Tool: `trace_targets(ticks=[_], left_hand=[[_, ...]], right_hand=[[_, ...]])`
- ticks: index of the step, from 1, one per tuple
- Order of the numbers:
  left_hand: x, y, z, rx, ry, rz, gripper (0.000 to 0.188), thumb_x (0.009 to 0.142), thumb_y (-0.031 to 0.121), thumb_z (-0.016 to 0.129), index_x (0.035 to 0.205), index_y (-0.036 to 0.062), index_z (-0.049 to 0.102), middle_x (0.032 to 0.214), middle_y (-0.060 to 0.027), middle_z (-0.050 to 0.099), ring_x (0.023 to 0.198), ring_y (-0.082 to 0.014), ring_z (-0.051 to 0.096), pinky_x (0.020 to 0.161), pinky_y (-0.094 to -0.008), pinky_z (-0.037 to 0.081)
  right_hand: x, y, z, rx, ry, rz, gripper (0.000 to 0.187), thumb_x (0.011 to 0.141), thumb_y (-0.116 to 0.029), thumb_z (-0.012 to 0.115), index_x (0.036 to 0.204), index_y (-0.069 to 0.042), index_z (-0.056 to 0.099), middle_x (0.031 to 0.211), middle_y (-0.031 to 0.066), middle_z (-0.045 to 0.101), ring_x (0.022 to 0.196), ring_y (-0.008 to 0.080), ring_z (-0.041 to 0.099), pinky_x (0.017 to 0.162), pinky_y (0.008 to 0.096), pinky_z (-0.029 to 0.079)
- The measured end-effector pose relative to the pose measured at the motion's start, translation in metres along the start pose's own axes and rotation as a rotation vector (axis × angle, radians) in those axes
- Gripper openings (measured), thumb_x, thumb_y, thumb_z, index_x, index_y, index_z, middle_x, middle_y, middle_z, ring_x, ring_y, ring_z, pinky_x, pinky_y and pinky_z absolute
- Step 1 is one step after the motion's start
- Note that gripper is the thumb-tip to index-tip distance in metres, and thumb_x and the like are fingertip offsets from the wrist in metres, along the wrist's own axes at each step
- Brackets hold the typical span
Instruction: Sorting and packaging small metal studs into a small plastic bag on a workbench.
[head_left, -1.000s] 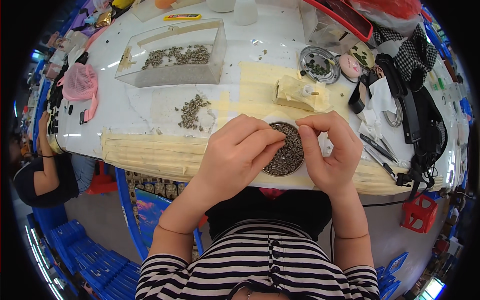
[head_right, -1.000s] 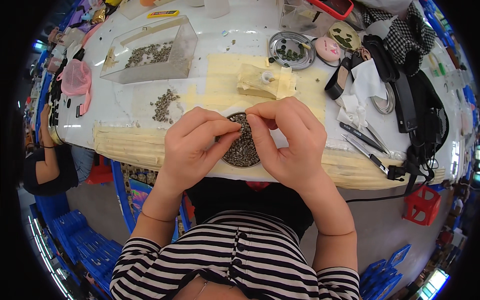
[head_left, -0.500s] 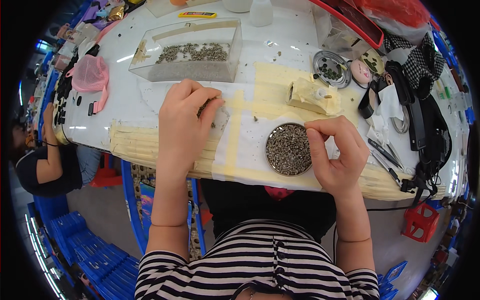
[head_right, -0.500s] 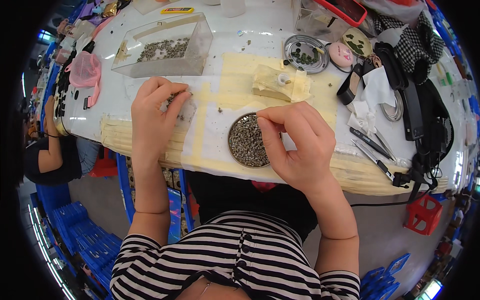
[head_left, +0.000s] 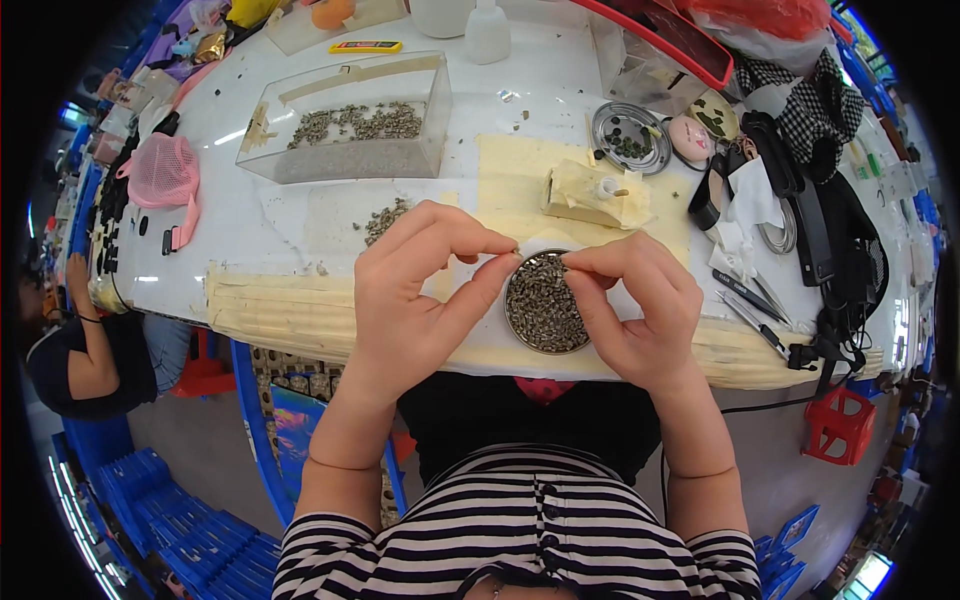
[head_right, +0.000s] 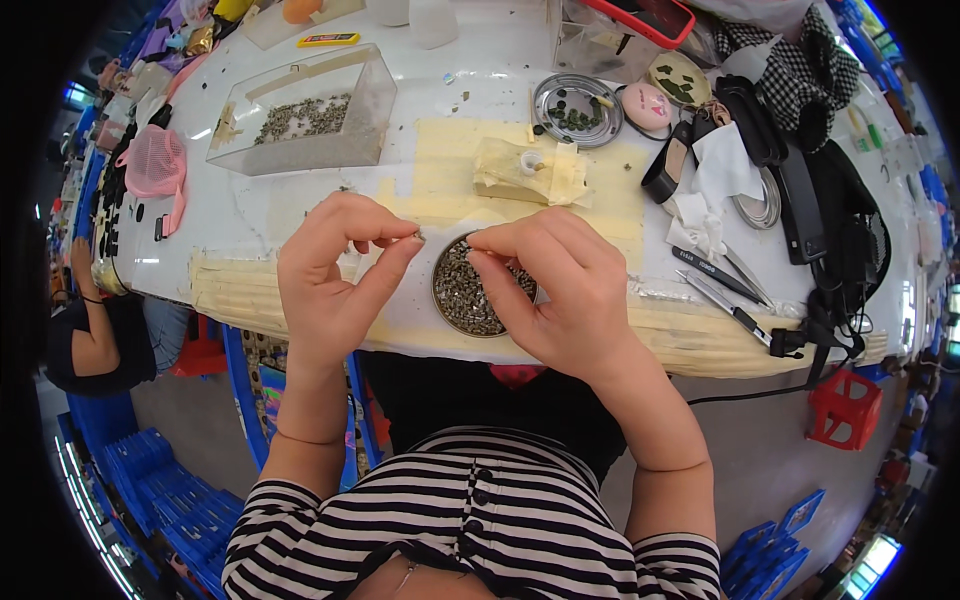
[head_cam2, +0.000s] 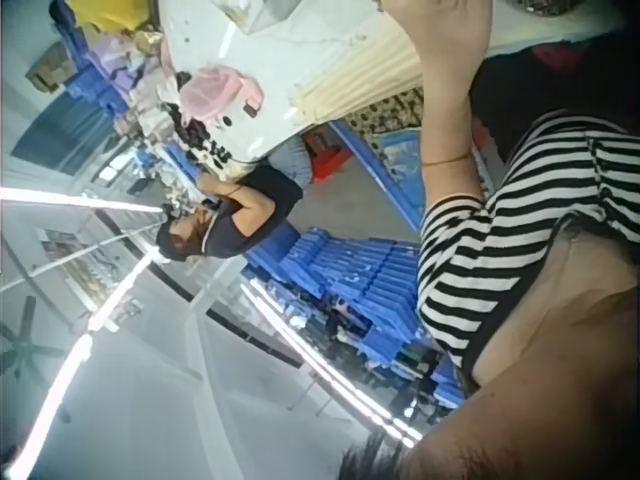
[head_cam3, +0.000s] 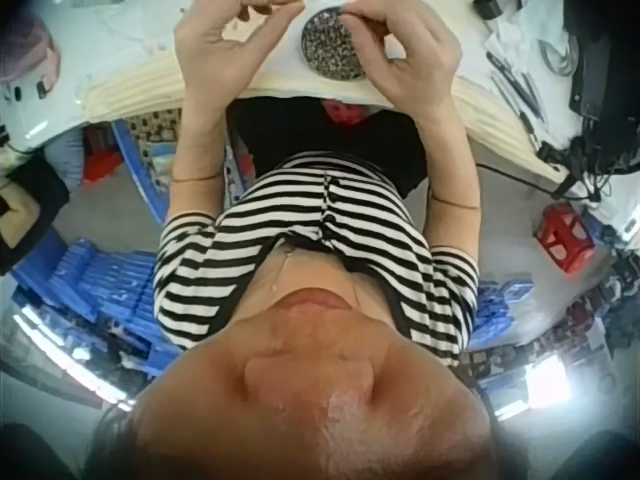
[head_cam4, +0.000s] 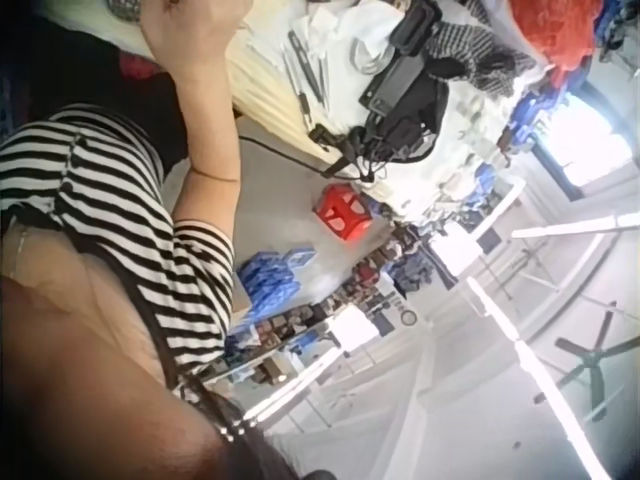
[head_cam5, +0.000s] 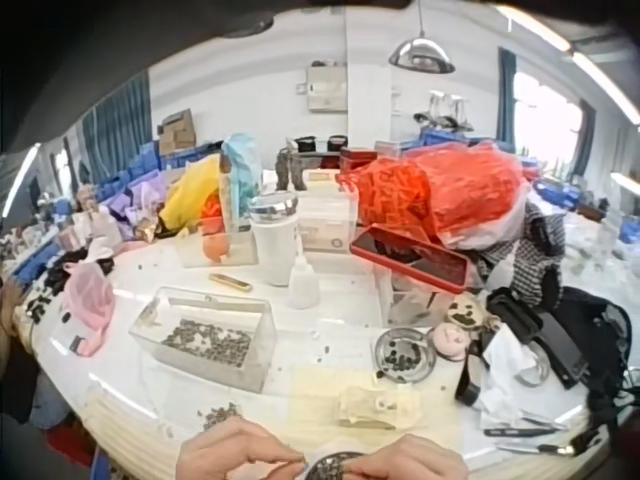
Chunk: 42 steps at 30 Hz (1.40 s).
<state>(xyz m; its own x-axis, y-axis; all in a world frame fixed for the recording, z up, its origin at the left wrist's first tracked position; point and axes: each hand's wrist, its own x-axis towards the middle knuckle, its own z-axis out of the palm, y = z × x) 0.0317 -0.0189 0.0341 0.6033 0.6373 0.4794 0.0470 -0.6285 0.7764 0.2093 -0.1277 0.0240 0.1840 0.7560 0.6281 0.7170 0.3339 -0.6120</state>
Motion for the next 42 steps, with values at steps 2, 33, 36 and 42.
trace_targets(ticks=[2,33,36,42], left_hand=[[0.000,0.003,0.008,-0.116,-0.003,-0.033,0.011,0.079,-0.004,0.074,0.088,0.0006,0.070,0.084,-0.0059,0.066,0.074,-0.0141,0.055,0.067,-0.0261,0.043],[-0.005,-0.004,0.027,-0.156,0.039,0.177,0.021,0.073,-0.004,0.079,0.092,0.0029,0.074,0.085,-0.0081,0.066,0.072,-0.0174,0.062,0.061,-0.0274,0.049],[-0.005,-0.004,0.027,-0.138,0.050,0.177,0.020,0.071,-0.003,0.080,0.090,0.0021,0.074,0.083,-0.0085,0.066,0.071,-0.0183,0.062,0.061,-0.0280,0.049],[-0.007,-0.006,0.029,-0.100,0.076,0.171,0.020,0.070,-0.003,0.080,0.088,0.0014,0.073,0.082,-0.0084,0.065,0.070,-0.0191,0.061,0.061,-0.0283,0.049]], right_hand=[[0.000,0.000,0.001,0.026,-0.004,-0.002,0.016,0.075,0.004,0.075,0.088,-0.003,0.068,0.073,0.0067,0.064,0.061,0.0204,0.059,0.055,0.0302,0.046],[-0.003,0.000,-0.007,0.400,-0.156,0.235,0.004,0.087,-0.001,0.065,0.089,0.002,0.067,0.076,0.0066,0.063,0.063,0.0138,0.057,0.059,0.0260,0.046],[-0.003,0.001,-0.006,0.393,-0.158,0.226,0.004,0.087,-0.001,0.065,0.089,0.002,0.067,0.076,0.0067,0.063,0.063,0.0138,0.057,0.059,0.0260,0.047],[-0.002,0.000,-0.007,0.379,-0.132,0.228,0.004,0.086,0.000,0.066,0.090,0.002,0.067,0.076,0.0068,0.064,0.063,0.0139,0.058,0.059,0.0261,0.047]])
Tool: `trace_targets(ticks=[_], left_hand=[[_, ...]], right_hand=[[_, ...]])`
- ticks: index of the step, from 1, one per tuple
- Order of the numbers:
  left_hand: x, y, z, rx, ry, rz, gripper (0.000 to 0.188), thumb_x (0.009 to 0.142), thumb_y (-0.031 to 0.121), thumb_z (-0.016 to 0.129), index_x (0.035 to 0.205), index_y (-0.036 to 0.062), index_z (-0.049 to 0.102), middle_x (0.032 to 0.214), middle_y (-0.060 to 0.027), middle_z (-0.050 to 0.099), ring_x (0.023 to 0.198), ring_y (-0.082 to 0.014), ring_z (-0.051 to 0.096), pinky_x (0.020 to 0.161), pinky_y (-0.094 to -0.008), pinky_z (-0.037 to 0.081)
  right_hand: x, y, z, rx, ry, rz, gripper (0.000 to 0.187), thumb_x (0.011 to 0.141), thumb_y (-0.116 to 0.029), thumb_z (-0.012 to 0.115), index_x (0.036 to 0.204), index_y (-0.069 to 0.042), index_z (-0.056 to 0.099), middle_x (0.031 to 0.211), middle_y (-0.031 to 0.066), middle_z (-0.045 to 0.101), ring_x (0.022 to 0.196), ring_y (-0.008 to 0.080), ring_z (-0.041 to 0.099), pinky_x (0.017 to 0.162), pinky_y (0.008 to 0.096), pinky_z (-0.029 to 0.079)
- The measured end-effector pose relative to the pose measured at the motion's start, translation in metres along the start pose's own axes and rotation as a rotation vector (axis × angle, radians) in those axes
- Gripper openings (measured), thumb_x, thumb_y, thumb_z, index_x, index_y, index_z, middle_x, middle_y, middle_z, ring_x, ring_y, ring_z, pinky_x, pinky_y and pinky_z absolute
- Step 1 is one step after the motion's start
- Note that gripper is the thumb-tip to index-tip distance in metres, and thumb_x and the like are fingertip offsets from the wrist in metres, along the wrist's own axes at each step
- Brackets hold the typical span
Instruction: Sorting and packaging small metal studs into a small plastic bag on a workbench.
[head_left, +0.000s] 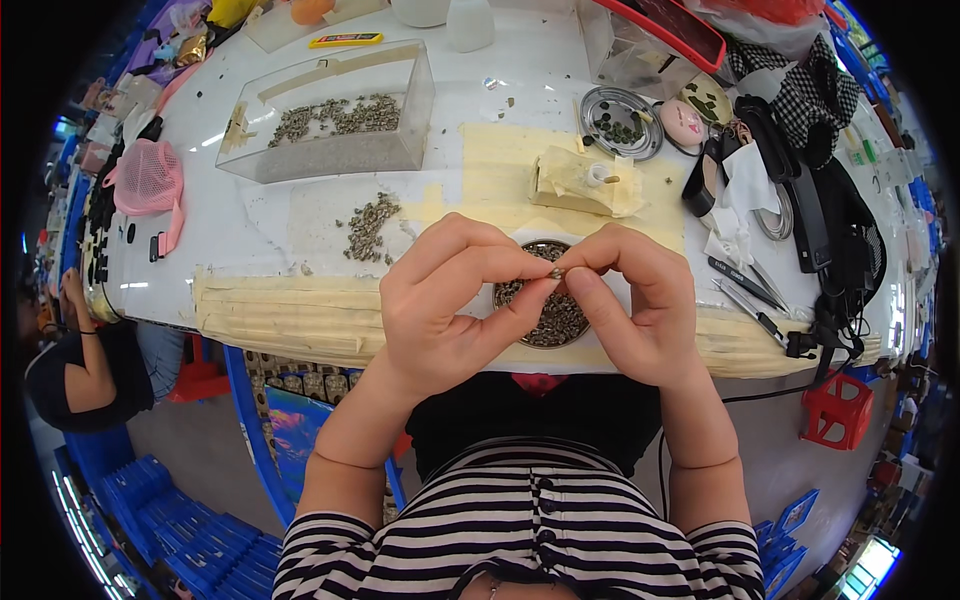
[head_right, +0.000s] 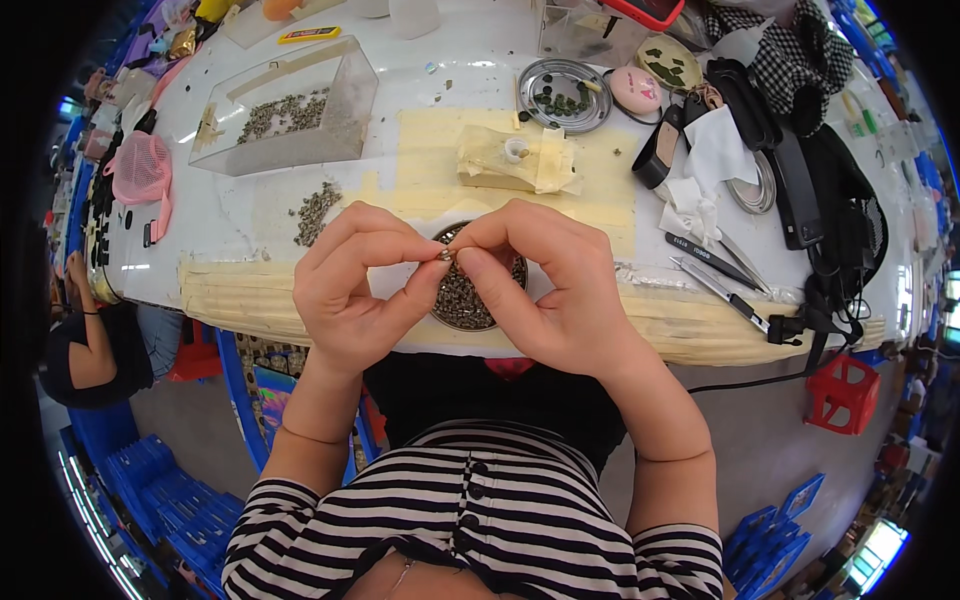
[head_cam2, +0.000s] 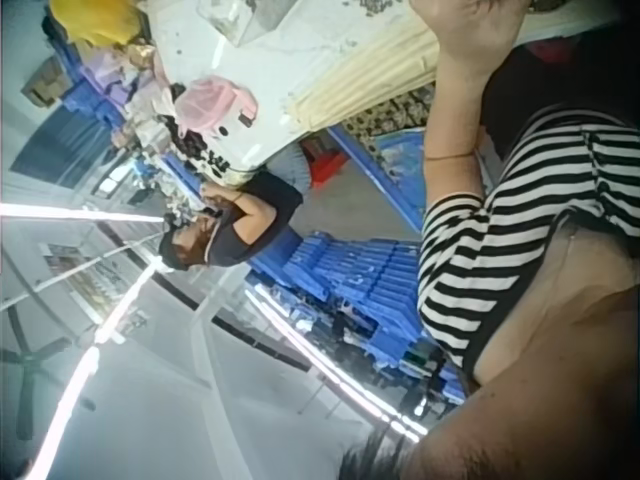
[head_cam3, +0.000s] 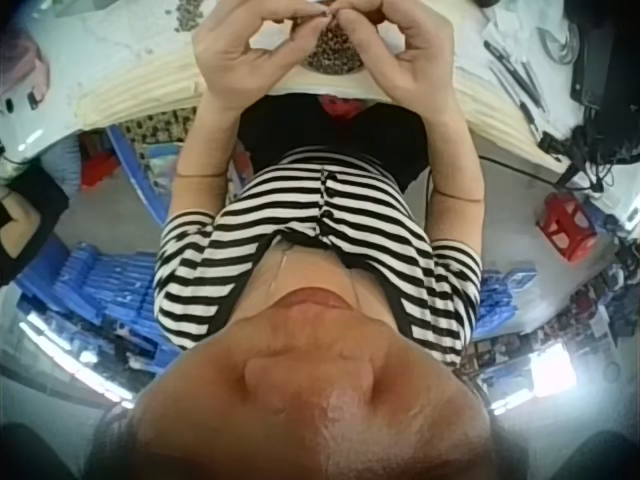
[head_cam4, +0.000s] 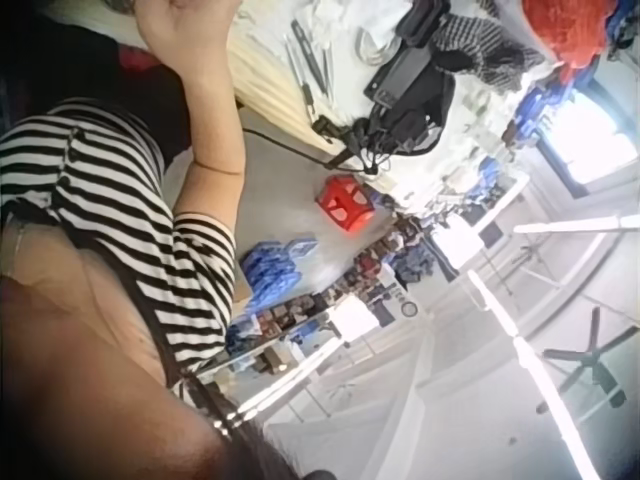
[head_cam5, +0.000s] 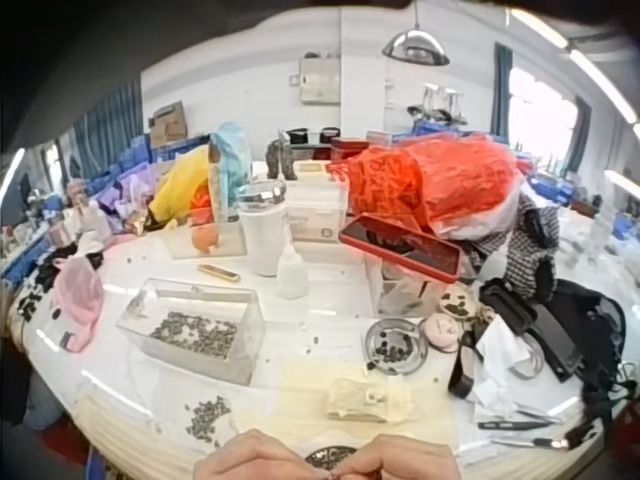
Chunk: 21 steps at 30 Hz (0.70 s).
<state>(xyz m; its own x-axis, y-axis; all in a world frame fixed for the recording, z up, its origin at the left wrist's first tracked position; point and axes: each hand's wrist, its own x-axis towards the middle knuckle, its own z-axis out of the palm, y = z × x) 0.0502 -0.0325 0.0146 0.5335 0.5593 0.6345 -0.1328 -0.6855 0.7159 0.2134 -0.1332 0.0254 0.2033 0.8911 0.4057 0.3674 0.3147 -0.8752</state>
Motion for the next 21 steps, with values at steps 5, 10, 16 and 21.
trace_targets(ticks=[5,10,16,21], left_hand=[[-0.0001,-0.0004,0.0011,0.009,0.014,-0.014,0.019,0.070,-0.003,0.080,0.087,0.0018,0.073,0.081,-0.0081,0.064,0.070,-0.0187,0.061,0.060,-0.0277,0.048],[0.0023,0.0028,-0.0015,-0.042,-0.008,-0.095,0.016,0.074,-0.003,0.079,0.088,0.0017,0.073,0.081,-0.0072,0.064,0.069,-0.0153,0.060,0.060,-0.0265,0.048],[0.0017,-0.0013,-0.0034,-0.118,-0.030,-0.125,0.015,0.075,-0.003,0.079,0.089,0.0012,0.073,0.080,-0.0065,0.065,0.068,-0.0136,0.059,0.060,-0.0253,0.047],[0.0015,0.0020,0.0004,-0.053,0.028,-0.065,0.018,0.075,-0.002,0.080,0.091,0.0009,0.074,0.083,-0.0074,0.066,0.069,-0.0147,0.061,0.061,-0.0259,0.049]], right_hand=[[0.0005,-0.0001,0.0015,-0.091,0.050,-0.049,0.007,0.083,0.002,0.069,0.090,0.001,0.069,0.076,0.0068,0.064,0.064,0.0142,0.060,0.058,0.0262,0.048],[0.0029,-0.0009,0.0041,-0.264,0.119,-0.215,0.016,0.075,0.006,0.073,0.089,-0.001,0.071,0.076,0.0066,0.065,0.064,0.0159,0.061,0.057,0.0264,0.048],[0.0025,-0.0003,0.0034,-0.232,0.099,-0.199,0.017,0.075,0.007,0.072,0.090,-0.002,0.071,0.077,0.0072,0.065,0.064,0.0164,0.060,0.057,0.0267,0.048],[0.0019,0.0001,0.0024,-0.162,0.069,-0.139,0.014,0.079,0.006,0.070,0.091,0.000,0.071,0.079,0.0081,0.066,0.065,0.0152,0.061,0.059,0.0260,0.049]])
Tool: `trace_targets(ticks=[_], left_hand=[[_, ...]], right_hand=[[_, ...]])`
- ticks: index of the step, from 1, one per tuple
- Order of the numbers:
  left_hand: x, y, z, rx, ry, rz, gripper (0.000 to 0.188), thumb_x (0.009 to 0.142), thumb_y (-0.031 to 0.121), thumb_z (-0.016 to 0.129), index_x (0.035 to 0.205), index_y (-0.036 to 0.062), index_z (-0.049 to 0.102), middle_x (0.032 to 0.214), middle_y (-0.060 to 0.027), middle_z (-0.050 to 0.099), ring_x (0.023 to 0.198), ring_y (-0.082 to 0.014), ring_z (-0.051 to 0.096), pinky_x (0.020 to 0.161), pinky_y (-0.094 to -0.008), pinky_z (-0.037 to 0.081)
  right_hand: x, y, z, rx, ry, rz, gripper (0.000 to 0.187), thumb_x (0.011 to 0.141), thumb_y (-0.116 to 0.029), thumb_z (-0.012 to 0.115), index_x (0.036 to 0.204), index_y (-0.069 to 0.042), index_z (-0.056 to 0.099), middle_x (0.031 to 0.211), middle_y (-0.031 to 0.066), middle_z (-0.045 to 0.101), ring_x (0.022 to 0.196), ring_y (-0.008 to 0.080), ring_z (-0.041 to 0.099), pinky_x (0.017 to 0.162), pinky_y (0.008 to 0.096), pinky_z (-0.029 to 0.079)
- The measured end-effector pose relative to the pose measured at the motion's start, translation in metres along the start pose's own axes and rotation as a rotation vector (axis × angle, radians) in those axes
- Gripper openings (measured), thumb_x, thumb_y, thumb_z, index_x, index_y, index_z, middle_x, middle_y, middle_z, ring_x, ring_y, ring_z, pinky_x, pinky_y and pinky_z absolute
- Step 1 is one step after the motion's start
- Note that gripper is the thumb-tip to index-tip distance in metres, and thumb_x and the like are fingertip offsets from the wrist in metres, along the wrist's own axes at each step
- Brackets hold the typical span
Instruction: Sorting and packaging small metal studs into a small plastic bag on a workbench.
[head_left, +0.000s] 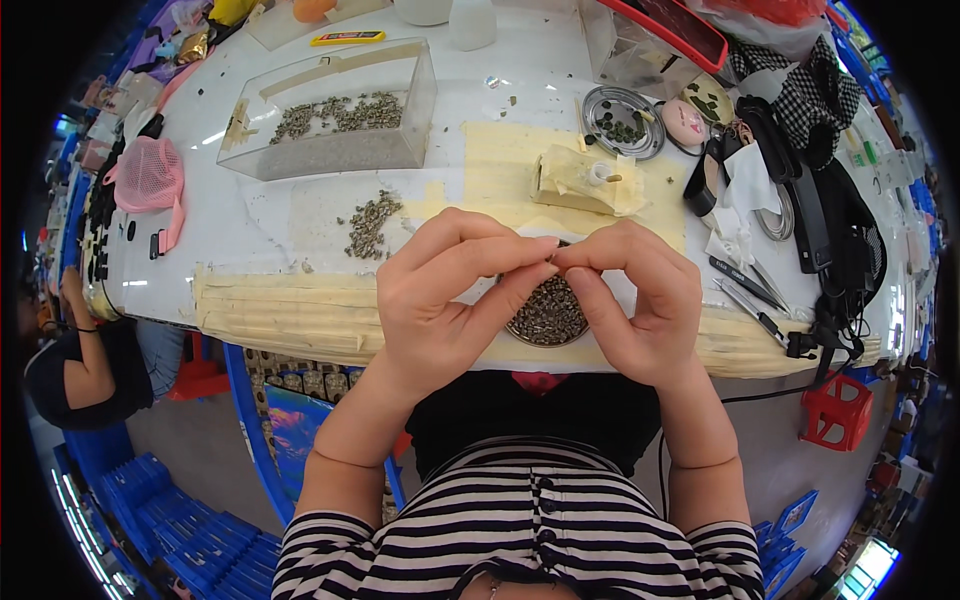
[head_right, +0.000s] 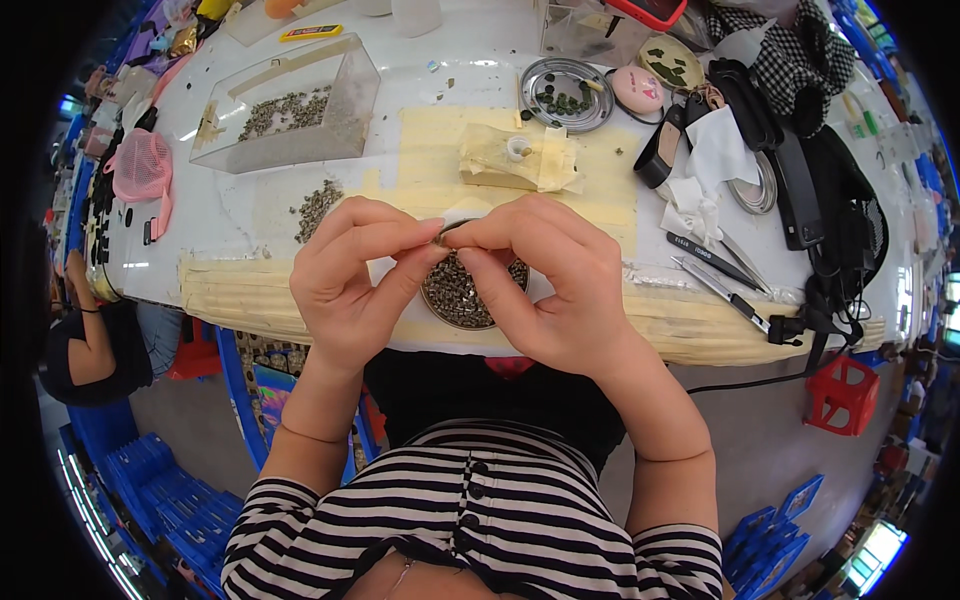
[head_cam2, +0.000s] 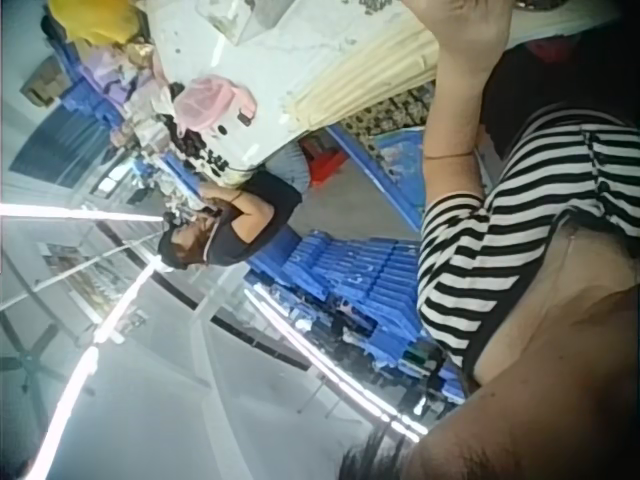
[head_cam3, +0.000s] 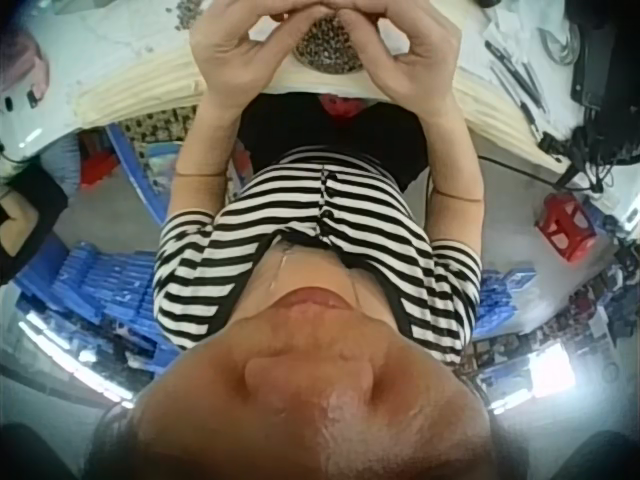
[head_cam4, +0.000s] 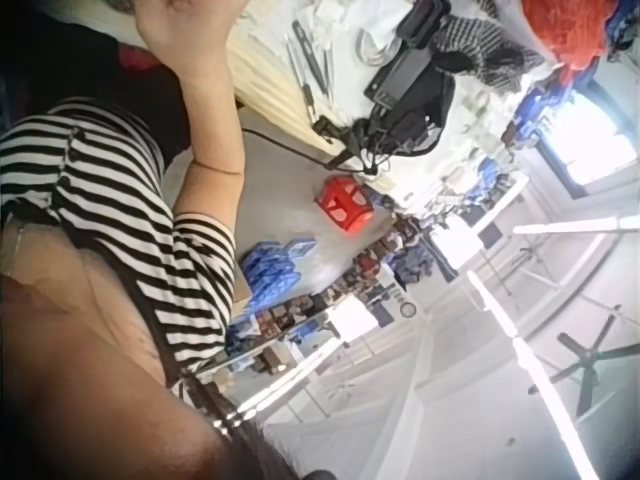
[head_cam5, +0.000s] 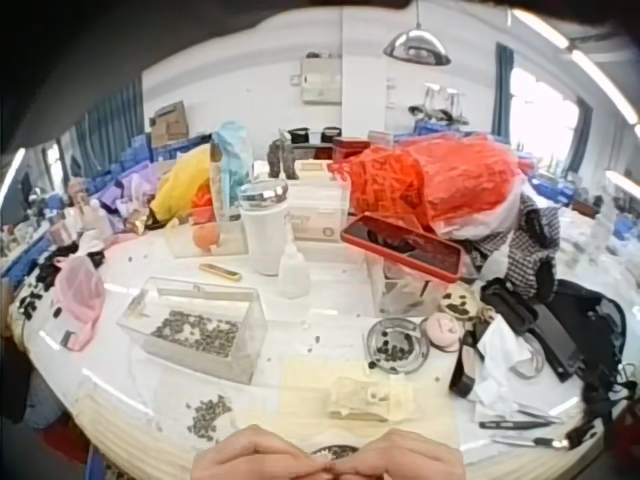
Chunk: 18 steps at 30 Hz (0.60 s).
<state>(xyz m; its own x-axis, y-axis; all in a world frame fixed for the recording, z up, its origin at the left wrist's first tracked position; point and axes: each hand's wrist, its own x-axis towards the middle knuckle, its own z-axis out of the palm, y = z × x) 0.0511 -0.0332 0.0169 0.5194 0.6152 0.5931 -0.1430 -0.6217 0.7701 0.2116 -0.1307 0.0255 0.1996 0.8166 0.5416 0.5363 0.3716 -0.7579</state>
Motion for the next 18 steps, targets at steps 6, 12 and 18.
trace_targets(ticks=[6,12,18], left_hand=[[-0.002,0.000,-0.002,0.016,-0.042,-0.002,0.020,0.075,-0.004,0.080,0.094,-0.0005,0.073,0.086,-0.0087,0.066,0.073,-0.0147,0.062,0.063,-0.0252,0.050],[-0.004,-0.001,-0.001,0.120,-0.068,0.038,0.021,0.074,-0.002,0.081,0.093,-0.0002,0.072,0.084,-0.0085,0.066,0.071,-0.0156,0.061,0.061,-0.0257,0.048],[-0.008,-0.003,0.007,0.237,-0.111,0.127,0.024,0.069,0.000,0.082,0.090,0.0030,0.071,0.081,-0.0062,0.063,0.069,-0.0212,0.058,0.059,-0.0317,0.046]], right_hand=[[0.000,0.001,-0.001,-0.001,0.020,0.005,0.013,0.080,0.007,0.069,0.091,0.001,0.070,0.079,0.0084,0.067,0.066,0.0147,0.061,0.060,0.0253,0.049],[0.001,0.000,0.000,-0.016,0.070,0.005,0.011,0.079,0.007,0.069,0.089,0.002,0.070,0.078,0.0082,0.067,0.064,0.0148,0.060,0.059,0.0251,0.047],[0.001,0.001,0.000,-0.059,0.091,0.003,0.012,0.079,0.008,0.069,0.089,0.002,0.070,0.075,0.0074,0.065,0.063,0.0148,0.058,0.059,0.0254,0.046]])
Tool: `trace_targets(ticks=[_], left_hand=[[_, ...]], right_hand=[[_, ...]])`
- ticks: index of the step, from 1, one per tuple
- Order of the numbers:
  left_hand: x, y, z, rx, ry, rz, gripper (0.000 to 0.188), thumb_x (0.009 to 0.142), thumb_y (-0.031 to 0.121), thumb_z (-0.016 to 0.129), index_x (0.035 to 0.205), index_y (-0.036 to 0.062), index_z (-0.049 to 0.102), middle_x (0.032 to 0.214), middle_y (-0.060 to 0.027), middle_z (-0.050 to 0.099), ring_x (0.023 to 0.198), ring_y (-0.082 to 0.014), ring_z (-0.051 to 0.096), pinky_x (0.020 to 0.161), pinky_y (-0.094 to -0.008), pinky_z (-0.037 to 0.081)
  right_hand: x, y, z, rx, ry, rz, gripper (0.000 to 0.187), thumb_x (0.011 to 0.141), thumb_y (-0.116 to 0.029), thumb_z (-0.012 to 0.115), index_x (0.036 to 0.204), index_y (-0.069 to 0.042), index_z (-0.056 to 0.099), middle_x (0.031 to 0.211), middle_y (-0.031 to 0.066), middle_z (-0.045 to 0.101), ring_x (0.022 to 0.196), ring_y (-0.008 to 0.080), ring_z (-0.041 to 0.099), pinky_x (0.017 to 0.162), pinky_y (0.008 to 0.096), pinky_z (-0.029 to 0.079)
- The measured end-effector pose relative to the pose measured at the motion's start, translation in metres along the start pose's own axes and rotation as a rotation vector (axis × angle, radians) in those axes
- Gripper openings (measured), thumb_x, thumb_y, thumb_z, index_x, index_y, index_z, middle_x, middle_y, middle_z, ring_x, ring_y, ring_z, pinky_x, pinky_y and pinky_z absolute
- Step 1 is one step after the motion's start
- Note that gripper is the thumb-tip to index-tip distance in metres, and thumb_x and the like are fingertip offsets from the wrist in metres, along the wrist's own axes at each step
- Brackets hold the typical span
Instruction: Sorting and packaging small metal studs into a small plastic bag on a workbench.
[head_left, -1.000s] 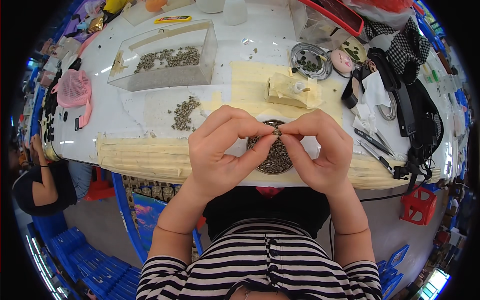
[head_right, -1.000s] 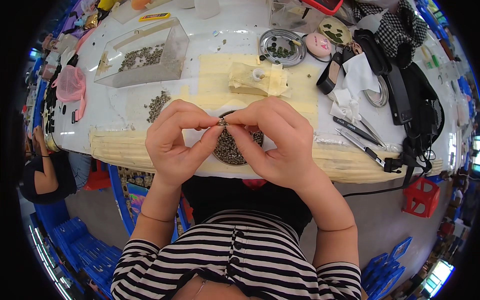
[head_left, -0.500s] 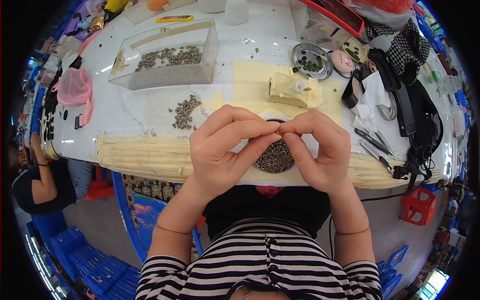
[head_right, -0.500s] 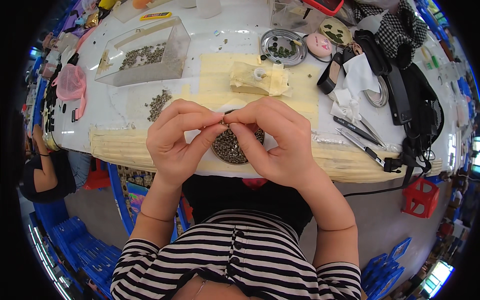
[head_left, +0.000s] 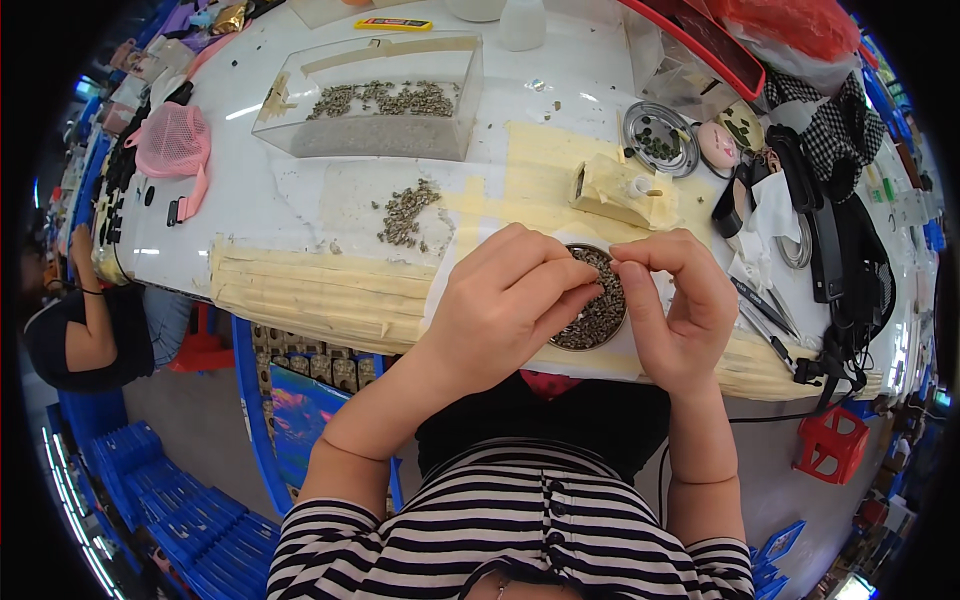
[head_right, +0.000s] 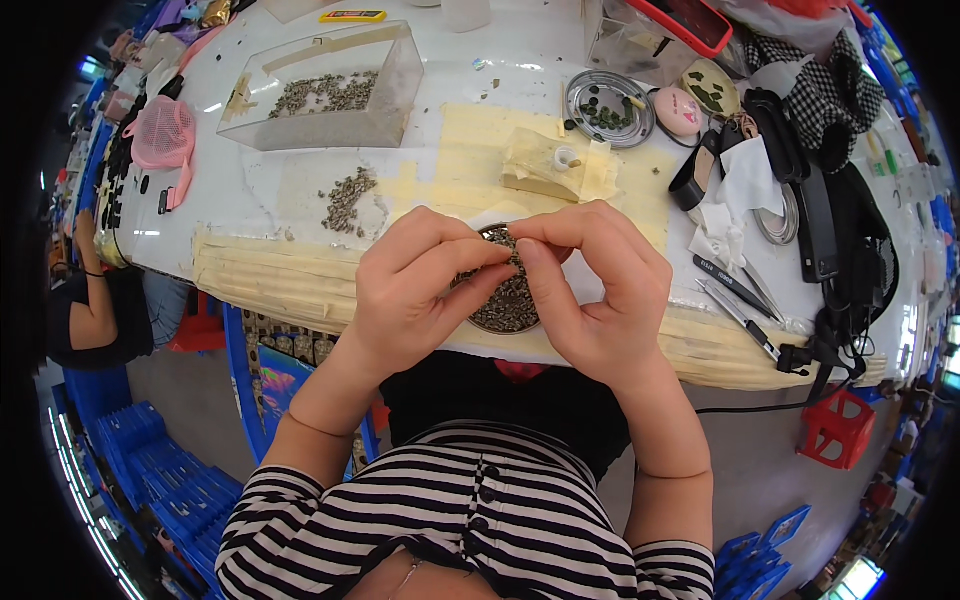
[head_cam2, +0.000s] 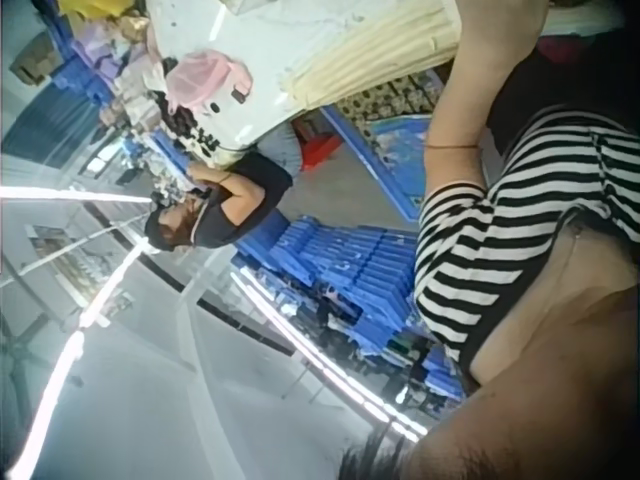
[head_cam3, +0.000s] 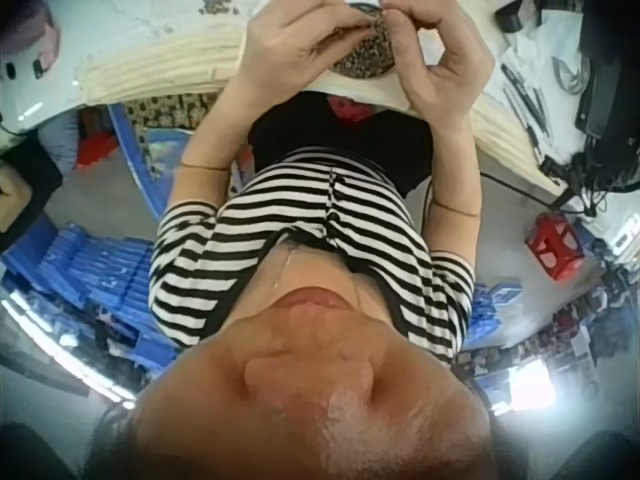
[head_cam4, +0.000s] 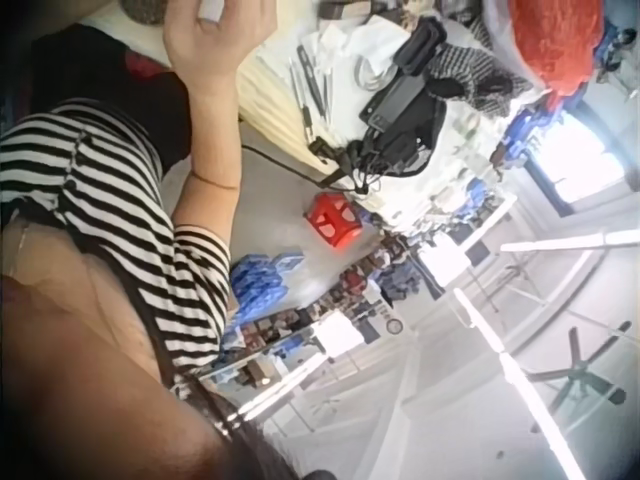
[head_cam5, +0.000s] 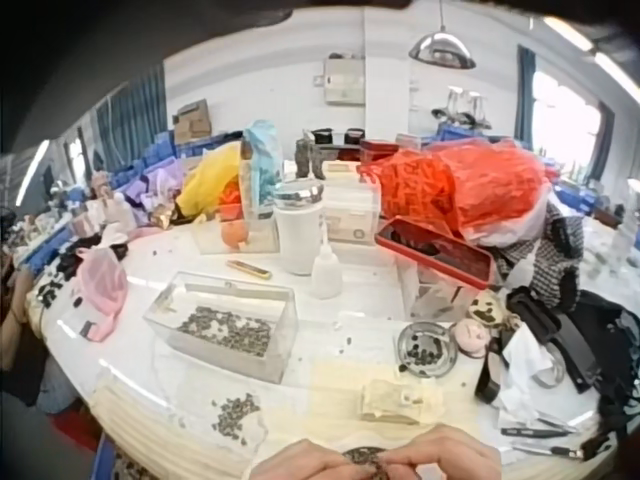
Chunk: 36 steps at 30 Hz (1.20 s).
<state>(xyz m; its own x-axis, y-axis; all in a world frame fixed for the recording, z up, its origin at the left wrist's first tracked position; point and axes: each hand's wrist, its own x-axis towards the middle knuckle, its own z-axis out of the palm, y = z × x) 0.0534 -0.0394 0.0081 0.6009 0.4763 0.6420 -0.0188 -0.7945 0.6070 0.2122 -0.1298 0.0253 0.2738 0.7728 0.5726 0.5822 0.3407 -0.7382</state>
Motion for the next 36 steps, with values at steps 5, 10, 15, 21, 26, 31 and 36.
trace_targets(ticks=[5,10,15,21,26,31,36], left_hand=[[-0.005,-0.001,0.000,0.067,-0.029,0.026,0.028,0.067,0.000,0.082,0.091,0.0035,0.070,0.081,-0.0066,0.061,0.070,-0.0233,0.057,0.060,-0.0334,0.046],[-0.003,0.006,-0.001,0.067,-0.051,-0.019,0.028,0.067,0.001,0.082,0.093,0.0038,0.070,0.080,-0.0069,0.061,0.071,-0.0236,0.057,0.061,-0.0335,0.046],[-0.010,0.001,-0.021,0.136,0.041,-0.142,0.020,0.072,-0.001,0.079,0.089,0.0027,0.071,0.079,-0.0062,0.062,0.071,-0.0211,0.056,0.063,-0.0318,0.045],[-0.026,-0.013,-0.072,0.399,0.140,-0.447,0.010,0.078,-0.003,0.073,0.086,0.0007,0.070,0.078,-0.0042,0.062,0.070,-0.0146,0.052,0.060,-0.0273,0.039],[-0.031,-0.020,-0.080,0.364,0.073,-0.479,0.011,0.080,-0.004,0.071,0.091,-0.0018,0.071,0.080,-0.0048,0.060,0.074,-0.0139,0.053,0.061,-0.0267,0.041],[-0.028,-0.026,-0.076,0.326,0.037,-0.442,0.012,0.082,-0.005,0.070,0.094,-0.0011,0.071,0.081,-0.0055,0.057,0.075,-0.0148,0.054,0.062,-0.0274,0.043],[-0.023,-0.026,-0.079,0.449,-0.019,-0.318,0.012,0.080,-0.002,0.072,0.092,0.0007,0.071,0.081,-0.0068,0.056,0.075,-0.0200,0.054,0.065,-0.0309,0.044]], right_hand=[[-0.001,0.000,0.002,-0.014,0.001,0.007,0.011,0.080,0.008,0.069,0.089,0.002,0.070,0.075,0.0077,0.065,0.063,0.0151,0.058,0.059,0.0256,0.046],[0.000,-0.001,0.000,-0.034,0.001,0.007,0.010,0.080,0.007,0.069,0.089,0.002,0.070,0.076,0.0083,0.066,0.064,0.0156,0.058,0.060,0.0259,0.046],[-0.001,0.001,0.001,-0.042,-0.004,0.001,0.010,0.080,0.007,0.069,0.089,0.002,0.070,0.076,0.0083,0.066,0.064,0.0157,0.058,0.060,0.0258,0.046],[-0.002,0.000,0.001,-0.048,-0.012,0.006,0.010,0.080,0.007,0.069,0.089,0.003,0.070,0.076,0.0086,0.066,0.064,0.0161,0.058,0.060,0.0260,0.046],[0.000,0.000,0.002,-0.043,-0.008,-0.013,0.010,0.080,0.008,0.068,0.088,0.003,0.069,0.076,0.0085,0.066,0.063,0.0159,0.058,0.060,0.0258,0.046],[0.000,0.000,0.002,-0.055,-0.005,0.004,0.009,0.080,0.007,0.068,0.088,0.003,0.069,0.075,0.0082,0.066,0.063,0.0153,0.058,0.060,0.0257,0.045],[0.000,0.000,0.001,-0.059,-0.007,-0.004,0.009,0.080,0.007,0.069,0.088,0.003,0.069,0.075,0.0076,0.065,0.063,0.0151,0.058,0.060,0.0256,0.045]])
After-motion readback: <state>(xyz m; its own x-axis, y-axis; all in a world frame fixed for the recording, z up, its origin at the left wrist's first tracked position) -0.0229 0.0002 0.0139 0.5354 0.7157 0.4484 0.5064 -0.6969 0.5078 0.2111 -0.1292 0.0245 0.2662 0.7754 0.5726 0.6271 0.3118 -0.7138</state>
